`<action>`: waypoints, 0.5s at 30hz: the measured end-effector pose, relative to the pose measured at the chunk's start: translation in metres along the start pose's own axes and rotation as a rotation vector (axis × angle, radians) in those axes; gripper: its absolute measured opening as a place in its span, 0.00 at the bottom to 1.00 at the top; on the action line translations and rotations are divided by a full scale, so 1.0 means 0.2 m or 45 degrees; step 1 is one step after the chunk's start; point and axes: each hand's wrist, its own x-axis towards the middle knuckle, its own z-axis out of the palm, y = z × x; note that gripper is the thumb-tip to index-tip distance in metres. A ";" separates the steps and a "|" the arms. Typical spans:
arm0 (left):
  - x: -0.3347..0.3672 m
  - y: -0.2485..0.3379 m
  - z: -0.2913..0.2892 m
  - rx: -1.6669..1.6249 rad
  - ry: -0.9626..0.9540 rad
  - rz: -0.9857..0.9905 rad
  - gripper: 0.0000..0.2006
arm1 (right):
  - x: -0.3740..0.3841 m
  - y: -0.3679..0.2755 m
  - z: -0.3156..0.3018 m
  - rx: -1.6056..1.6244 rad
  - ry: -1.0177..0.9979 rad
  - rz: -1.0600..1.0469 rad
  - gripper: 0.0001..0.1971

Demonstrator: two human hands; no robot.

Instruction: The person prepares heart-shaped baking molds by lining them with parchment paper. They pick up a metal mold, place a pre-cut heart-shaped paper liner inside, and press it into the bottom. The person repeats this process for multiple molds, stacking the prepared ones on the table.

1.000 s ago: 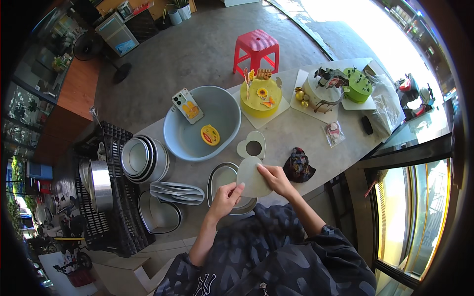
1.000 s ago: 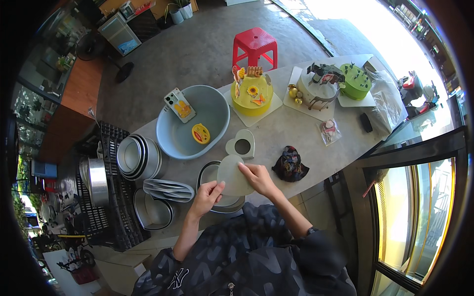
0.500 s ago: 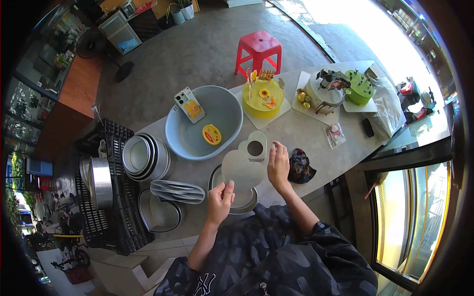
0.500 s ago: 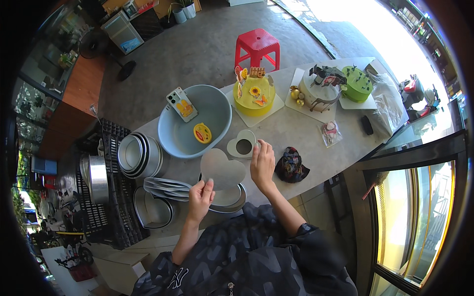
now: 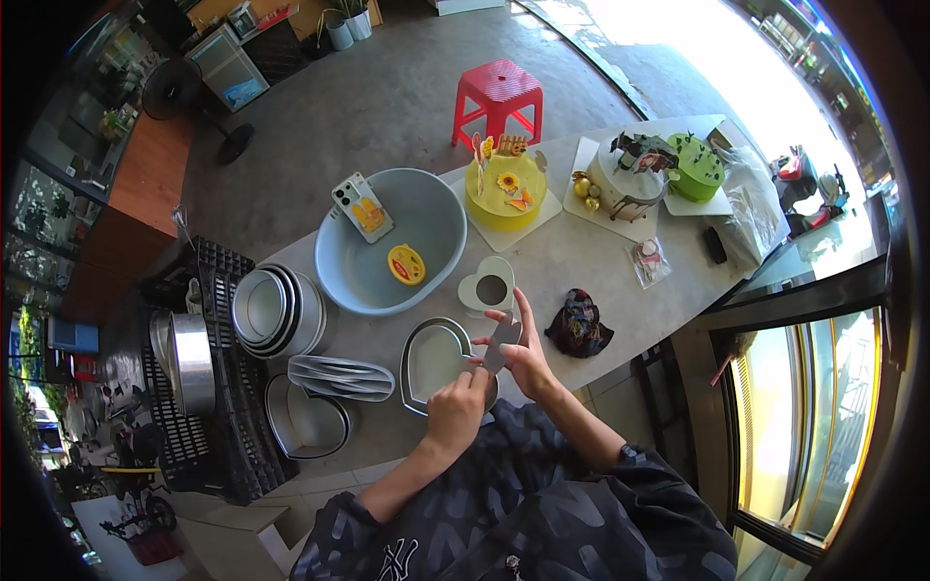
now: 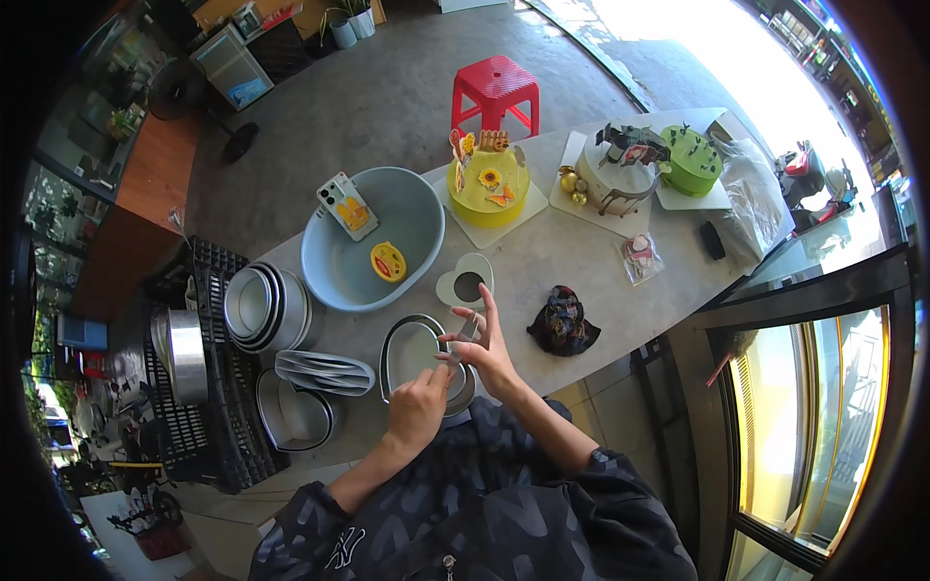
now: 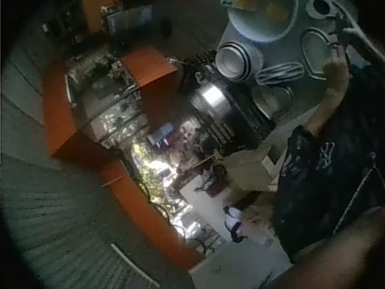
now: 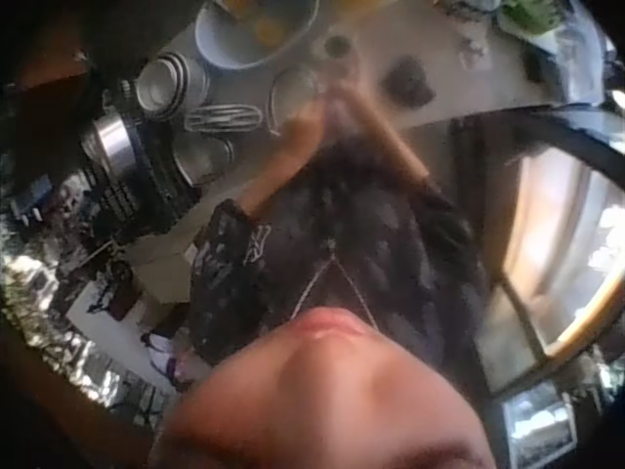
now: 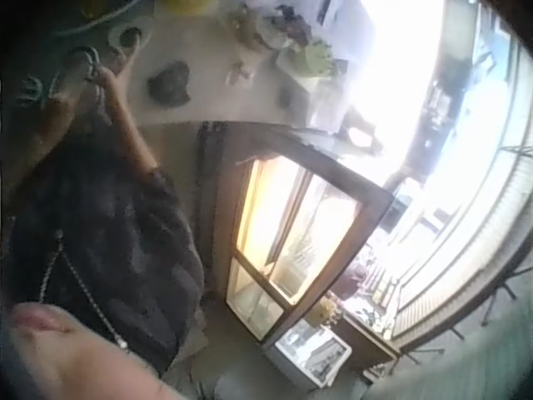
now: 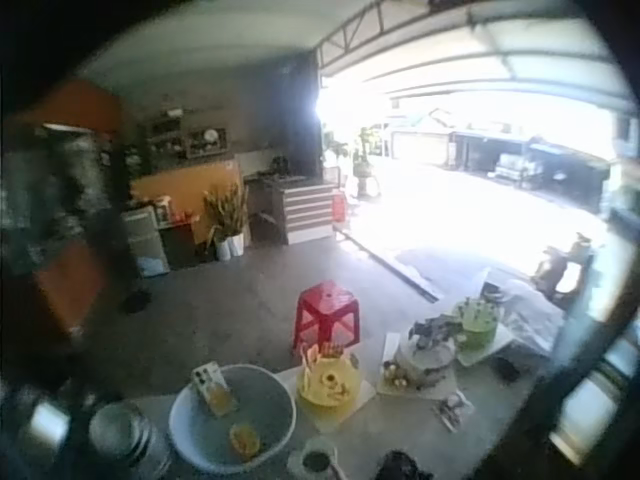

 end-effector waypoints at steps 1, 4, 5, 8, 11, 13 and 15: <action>0.00 0.00 0.00 0.034 -0.036 0.004 0.05 | 0.01 0.02 -0.02 0.006 -0.017 -0.006 0.50; 0.02 0.02 -0.07 0.026 -0.248 0.037 0.10 | 0.00 0.02 -0.03 0.309 -0.152 0.016 0.45; 0.03 0.04 -0.14 -0.046 -0.382 0.051 0.12 | 0.00 0.00 -0.02 0.455 -0.216 0.032 0.43; 0.05 0.00 -0.21 -0.373 -0.719 0.065 0.18 | 0.01 -0.17 0.02 0.489 -0.388 0.051 0.45; 0.11 -0.04 -0.24 -0.831 -0.939 -0.234 0.24 | 0.01 -0.24 0.05 0.575 -0.530 0.062 0.47; 0.13 -0.06 -0.25 -1.072 -0.990 -0.359 0.27 | 0.01 -0.25 0.06 0.596 -0.550 0.059 0.47; 0.13 -0.05 -0.21 -1.261 -0.966 -0.356 0.25 | 0.01 -0.24 0.07 0.611 -0.564 0.050 0.46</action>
